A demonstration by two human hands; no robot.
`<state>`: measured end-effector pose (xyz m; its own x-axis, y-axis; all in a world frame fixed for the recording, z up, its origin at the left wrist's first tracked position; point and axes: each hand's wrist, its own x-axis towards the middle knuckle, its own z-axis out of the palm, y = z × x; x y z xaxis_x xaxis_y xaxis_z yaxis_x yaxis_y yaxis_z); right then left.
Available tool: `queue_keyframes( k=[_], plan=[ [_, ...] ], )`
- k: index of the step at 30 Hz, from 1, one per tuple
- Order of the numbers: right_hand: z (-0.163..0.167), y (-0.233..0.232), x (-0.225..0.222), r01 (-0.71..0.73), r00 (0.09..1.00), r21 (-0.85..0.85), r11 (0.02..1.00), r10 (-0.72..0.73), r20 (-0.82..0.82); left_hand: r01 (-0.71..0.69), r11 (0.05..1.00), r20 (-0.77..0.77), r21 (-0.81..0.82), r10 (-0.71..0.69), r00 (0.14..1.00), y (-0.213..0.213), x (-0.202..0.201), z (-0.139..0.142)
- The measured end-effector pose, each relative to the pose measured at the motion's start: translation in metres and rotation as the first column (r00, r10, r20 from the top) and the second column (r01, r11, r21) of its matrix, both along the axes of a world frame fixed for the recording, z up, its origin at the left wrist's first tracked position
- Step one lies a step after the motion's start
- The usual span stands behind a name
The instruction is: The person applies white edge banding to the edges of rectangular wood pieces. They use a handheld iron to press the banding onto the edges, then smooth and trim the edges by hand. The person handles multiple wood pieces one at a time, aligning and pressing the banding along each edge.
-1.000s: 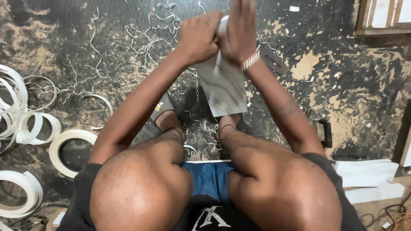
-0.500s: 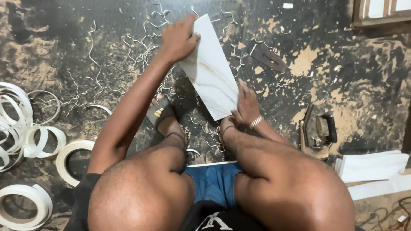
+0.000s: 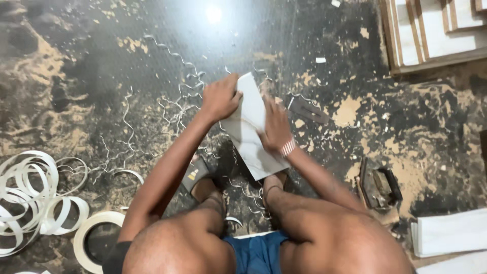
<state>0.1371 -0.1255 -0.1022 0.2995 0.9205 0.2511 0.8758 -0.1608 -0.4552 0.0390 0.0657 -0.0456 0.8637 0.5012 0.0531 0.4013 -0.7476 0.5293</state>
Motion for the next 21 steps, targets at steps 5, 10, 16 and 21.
queue_keyframes(
  k=[5, 10, 16, 21],
  plan=[
    [-0.044, -0.108, -0.028, -0.024, 0.998, -0.070, 0.997, 0.021, -0.054, -0.038, 0.995, -0.115, -0.094, 0.027, 0.993, 0.004, -0.006, 0.002],
    [0.004, -0.010, 0.004, -0.011, 1.000, -0.076, 0.997, 0.011, -0.011, 0.058, 0.997, 0.012, 0.043, -0.058, 0.998, -0.011, 0.005, 0.010],
    [0.074, 0.118, 0.056, 0.050, 0.988, 0.051, 0.997, -0.057, 0.147, 0.104, 0.989, 0.009, 0.106, -0.105, 0.994, -0.014, 0.024, 0.010],
    [0.023, 0.020, 0.009, 0.009, 1.000, 0.089, 0.996, -0.010, 0.005, 0.087, 0.995, 0.065, 0.057, -0.091, 0.994, -0.005, 0.011, -0.003]
  ],
)
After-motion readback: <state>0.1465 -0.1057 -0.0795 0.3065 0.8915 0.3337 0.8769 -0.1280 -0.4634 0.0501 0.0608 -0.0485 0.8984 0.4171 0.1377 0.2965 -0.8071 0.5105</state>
